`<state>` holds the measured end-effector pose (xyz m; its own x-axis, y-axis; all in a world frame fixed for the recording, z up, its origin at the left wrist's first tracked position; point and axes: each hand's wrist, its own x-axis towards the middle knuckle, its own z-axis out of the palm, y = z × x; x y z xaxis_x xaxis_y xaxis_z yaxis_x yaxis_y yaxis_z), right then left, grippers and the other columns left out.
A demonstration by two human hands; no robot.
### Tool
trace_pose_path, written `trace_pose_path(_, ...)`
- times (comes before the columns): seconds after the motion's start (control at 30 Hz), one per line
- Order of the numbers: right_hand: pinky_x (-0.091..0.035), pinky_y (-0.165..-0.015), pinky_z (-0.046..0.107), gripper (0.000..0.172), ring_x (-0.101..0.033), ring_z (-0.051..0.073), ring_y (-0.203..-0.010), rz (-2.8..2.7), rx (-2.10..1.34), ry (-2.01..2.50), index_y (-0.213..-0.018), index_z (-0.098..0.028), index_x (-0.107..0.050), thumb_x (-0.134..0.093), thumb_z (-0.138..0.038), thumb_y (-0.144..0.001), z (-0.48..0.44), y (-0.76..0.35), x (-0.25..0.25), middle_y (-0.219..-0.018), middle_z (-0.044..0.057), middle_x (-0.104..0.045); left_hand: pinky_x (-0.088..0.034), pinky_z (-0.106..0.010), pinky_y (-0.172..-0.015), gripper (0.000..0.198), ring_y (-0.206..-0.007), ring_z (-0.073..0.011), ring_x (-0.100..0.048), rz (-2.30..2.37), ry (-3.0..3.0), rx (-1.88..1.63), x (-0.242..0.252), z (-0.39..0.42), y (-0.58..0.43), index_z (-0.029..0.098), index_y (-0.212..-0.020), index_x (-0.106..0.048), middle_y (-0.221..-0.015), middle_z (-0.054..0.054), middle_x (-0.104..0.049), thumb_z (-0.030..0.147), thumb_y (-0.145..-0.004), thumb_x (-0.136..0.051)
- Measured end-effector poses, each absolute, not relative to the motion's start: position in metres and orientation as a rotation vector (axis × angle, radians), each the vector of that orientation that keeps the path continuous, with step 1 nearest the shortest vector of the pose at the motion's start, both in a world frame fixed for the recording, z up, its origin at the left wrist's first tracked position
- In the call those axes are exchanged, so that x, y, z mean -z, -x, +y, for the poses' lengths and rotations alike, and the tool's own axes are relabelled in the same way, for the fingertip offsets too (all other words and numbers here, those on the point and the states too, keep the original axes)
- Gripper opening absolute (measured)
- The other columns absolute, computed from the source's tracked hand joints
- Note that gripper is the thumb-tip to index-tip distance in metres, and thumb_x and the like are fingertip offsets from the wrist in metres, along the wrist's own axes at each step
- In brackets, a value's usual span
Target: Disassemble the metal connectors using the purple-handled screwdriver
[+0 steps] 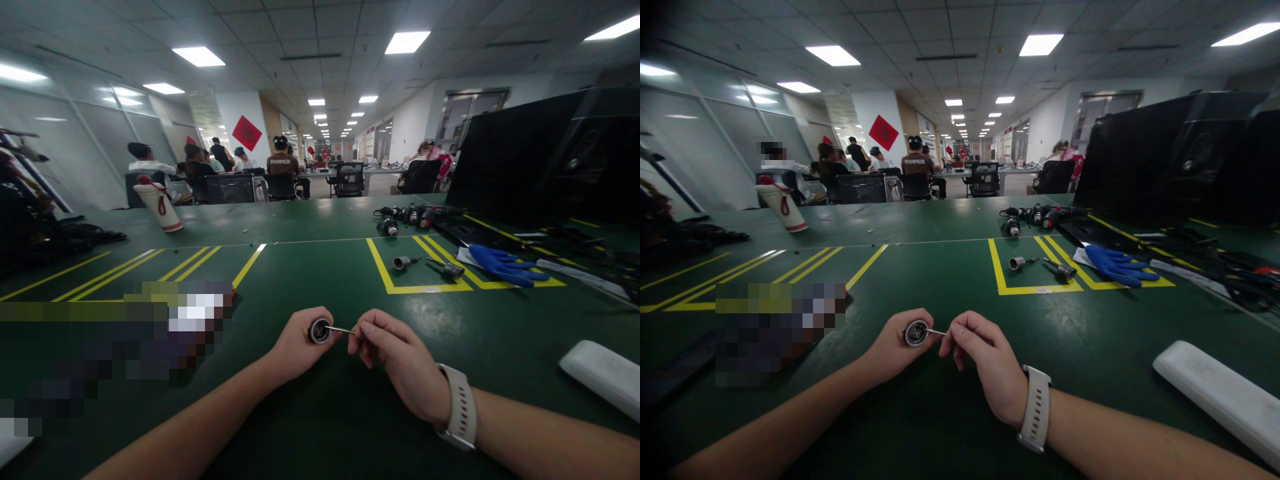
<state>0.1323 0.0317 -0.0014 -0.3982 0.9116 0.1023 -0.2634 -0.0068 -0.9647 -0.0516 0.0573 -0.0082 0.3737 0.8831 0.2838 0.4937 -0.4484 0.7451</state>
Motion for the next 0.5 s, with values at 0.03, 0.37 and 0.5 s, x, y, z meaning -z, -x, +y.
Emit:
trace_pose_path(0.03, -0.037, -0.056, 0.026, 0.017, -0.048, 0.012, -0.062, -1.289, -1.604, 0.740, -0.075, -0.016, -0.055, -0.048, -0.027, -0.086, 0.0320, -0.1319, 0.0013, -0.072, 0.002, -0.060, -0.037, -0.021, -0.052, 0.016, -0.056, -0.0095, -0.047, 1.178, -2.078, -0.924, 0.0083, 0.0574, 0.0517, 0.015, -0.067, -0.052, -0.063, 0.003, -0.051, 0.028, -0.075, -0.059)
trace_pose_path(0.37, -0.036, -0.056, 0.026, 0.017, -0.048, 0.012, -0.060, -1.259, -1.583, 0.743, -0.075, -0.016, -0.056, -0.049, -0.028, -0.086, 0.0306, -0.1319, 0.0014, -0.071, 0.002, -0.061, -0.039, -0.021, -0.053, 0.017, -0.056, -0.0098, -0.048, 1.213, -2.042, -0.937, 0.0095, 0.0576, 0.0526, 0.016, -0.070, -0.052, -0.063, 0.004, -0.052, 0.030, -0.075, -0.060)
trace_pose_path(0.5, -0.037, -0.056, 0.026, 0.018, -0.049, 0.012, -0.062, -1.296, -1.568, 0.757, -0.076, -0.017, -0.056, -0.048, -0.029, -0.086, 0.0322, -0.1313, 0.0018, -0.073, 0.002, -0.061, -0.039, -0.023, -0.055, 0.014, -0.059, -0.0115, -0.051, 1.292, -2.158, -0.888, 0.0080, 0.0566, 0.0515, 0.016, -0.068, -0.055, -0.064, 0.002, -0.055, 0.028, -0.075, -0.059)
